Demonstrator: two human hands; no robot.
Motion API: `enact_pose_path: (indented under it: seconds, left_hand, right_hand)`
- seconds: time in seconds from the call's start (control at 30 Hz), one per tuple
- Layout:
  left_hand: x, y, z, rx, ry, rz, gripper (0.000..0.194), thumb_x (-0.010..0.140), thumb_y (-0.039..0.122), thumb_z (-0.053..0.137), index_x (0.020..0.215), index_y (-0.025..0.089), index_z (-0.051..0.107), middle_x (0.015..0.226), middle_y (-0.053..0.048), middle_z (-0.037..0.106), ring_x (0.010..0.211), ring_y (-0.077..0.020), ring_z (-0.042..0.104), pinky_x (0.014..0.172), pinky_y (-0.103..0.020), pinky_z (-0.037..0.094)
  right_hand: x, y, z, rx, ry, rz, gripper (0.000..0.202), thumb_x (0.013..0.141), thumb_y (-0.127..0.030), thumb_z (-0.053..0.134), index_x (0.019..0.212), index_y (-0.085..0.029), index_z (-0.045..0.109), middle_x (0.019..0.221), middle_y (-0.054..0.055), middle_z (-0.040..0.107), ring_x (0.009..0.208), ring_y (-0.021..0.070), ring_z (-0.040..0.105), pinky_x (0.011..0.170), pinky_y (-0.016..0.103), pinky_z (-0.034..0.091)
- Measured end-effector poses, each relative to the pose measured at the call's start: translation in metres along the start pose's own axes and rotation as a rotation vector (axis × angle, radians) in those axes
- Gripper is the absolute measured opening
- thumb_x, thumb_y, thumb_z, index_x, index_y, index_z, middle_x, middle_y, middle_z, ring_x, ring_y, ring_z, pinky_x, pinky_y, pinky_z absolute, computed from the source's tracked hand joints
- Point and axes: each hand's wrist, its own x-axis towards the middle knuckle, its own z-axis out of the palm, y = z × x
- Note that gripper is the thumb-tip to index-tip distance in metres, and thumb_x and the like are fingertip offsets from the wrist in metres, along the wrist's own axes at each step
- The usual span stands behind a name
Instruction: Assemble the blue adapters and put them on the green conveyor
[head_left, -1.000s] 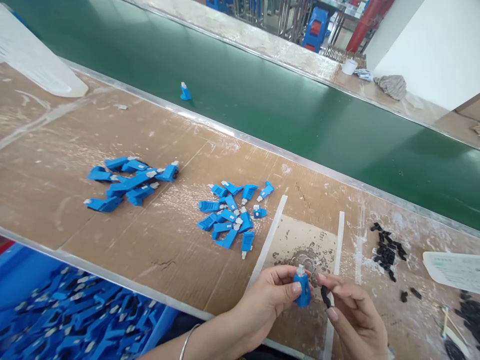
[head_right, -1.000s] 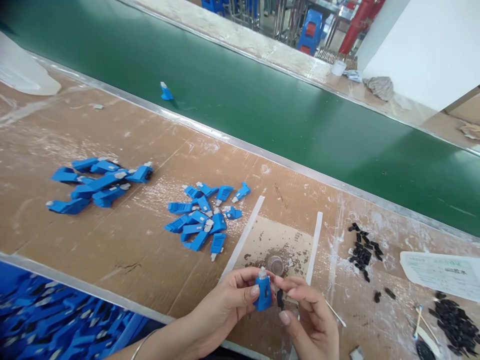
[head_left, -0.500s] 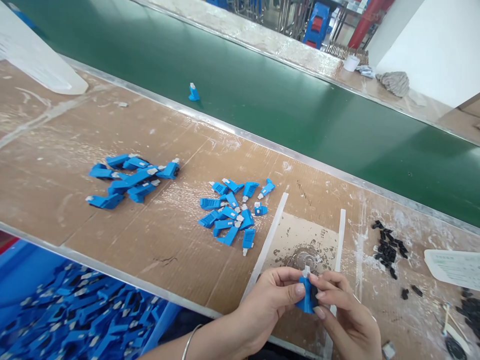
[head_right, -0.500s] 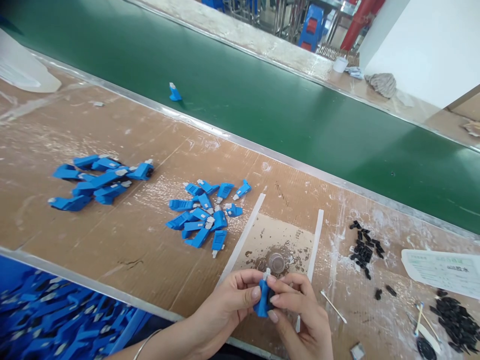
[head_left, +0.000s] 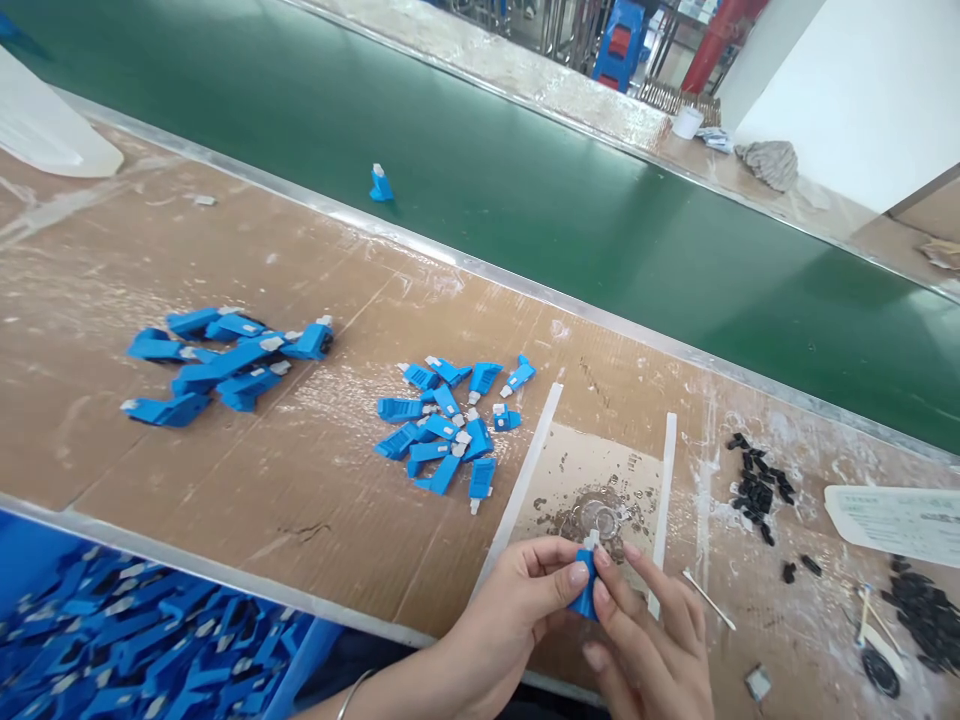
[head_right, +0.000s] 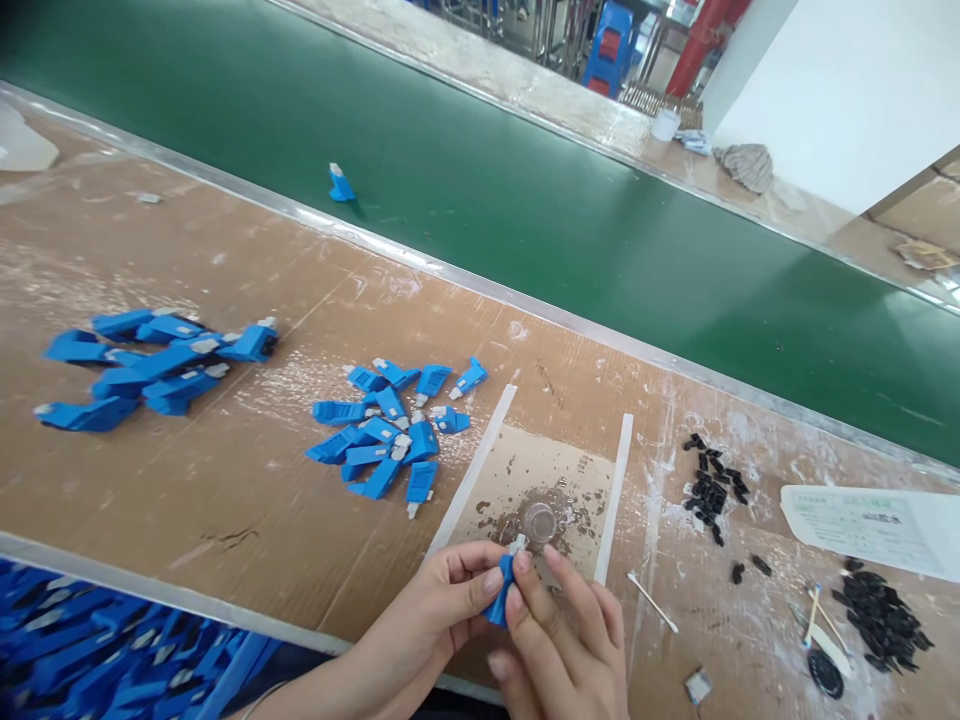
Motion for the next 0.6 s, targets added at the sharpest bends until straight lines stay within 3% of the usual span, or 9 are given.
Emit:
enact_pose_path:
  seconds: [0.13, 0.27, 0.4, 0.47, 0.53, 0.6]
  left_hand:
    - [-0.005, -0.001, 0.003, 0.053, -0.004, -0.030, 0.038, 0.058, 0.041, 0.093, 0.078, 0.013, 0.076, 0.077, -0.004, 0.068, 0.071, -0.0117, 0.061, 0.068, -0.022, 0.049]
    - [-0.005, -0.004, 0.007, 0.042, -0.053, -0.044, 0.039, 0.064, 0.045, 0.089, 0.085, 0.015, 0.074, 0.081, -0.003, 0.067, 0.072, -0.0106, 0.059, 0.070, -0.022, 0.048]
    - [-0.001, 0.002, -0.004, 0.101, -0.043, 0.020, 0.057, 0.063, 0.060, 0.083, 0.099, 0.017, 0.073, 0.074, -0.003, 0.066, 0.065, -0.0122, 0.056, 0.061, -0.024, 0.046]
    - [-0.001, 0.015, -0.018, 0.210, 0.042, 0.144, 0.060, 0.063, 0.060, 0.083, 0.102, 0.017, 0.071, 0.069, -0.001, 0.064, 0.057, -0.0099, 0.051, 0.056, -0.022, 0.043]
    - [-0.004, 0.035, -0.036, 0.361, 0.191, 0.334, 0.054, 0.064, 0.052, 0.085, 0.103, 0.018, 0.071, 0.065, 0.002, 0.061, 0.051, -0.0073, 0.044, 0.051, -0.021, 0.038]
    - [-0.009, 0.059, -0.054, 0.527, 0.439, 0.600, 0.045, 0.069, 0.044, 0.082, 0.103, 0.017, 0.071, 0.064, 0.003, 0.060, 0.050, -0.0073, 0.044, 0.051, -0.020, 0.038]
  right_hand:
    - [-0.014, -0.010, 0.007, -0.076, 0.002, -0.021, 0.065, 0.094, -0.029, 0.056, 0.155, -0.021, 0.032, 0.115, 0.008, 0.070, 0.102, 0.0302, 0.072, 0.076, 0.037, 0.057]
    - [-0.022, -0.016, 0.010, 0.058, 0.016, 0.117, 0.054, 0.098, -0.045, 0.053, 0.149, -0.032, 0.043, 0.122, 0.005, 0.069, 0.117, 0.0324, 0.064, 0.086, 0.042, 0.055]
    - [-0.032, 0.015, -0.013, 0.064, 0.124, 0.369, 0.041, 0.100, -0.036, 0.051, 0.140, -0.036, 0.053, 0.129, 0.002, 0.066, 0.124, 0.0289, 0.058, 0.092, 0.043, 0.052]
    - [-0.039, 0.047, -0.034, -0.122, 0.197, 0.598, 0.034, 0.097, -0.034, 0.055, 0.130, -0.029, 0.062, 0.125, 0.007, 0.068, 0.105, 0.0275, 0.066, 0.088, 0.042, 0.052]
    - [-0.048, 0.081, -0.052, -0.299, 0.204, 0.855, 0.036, 0.097, -0.047, 0.051, 0.114, -0.021, 0.069, 0.118, 0.013, 0.069, 0.087, 0.0275, 0.068, 0.081, 0.043, 0.051]
    - [-0.055, 0.109, -0.062, -0.325, 0.149, 0.922, 0.048, 0.091, -0.059, 0.049, 0.104, -0.018, 0.070, 0.108, 0.015, 0.071, 0.075, 0.0273, 0.067, 0.074, 0.044, 0.052]
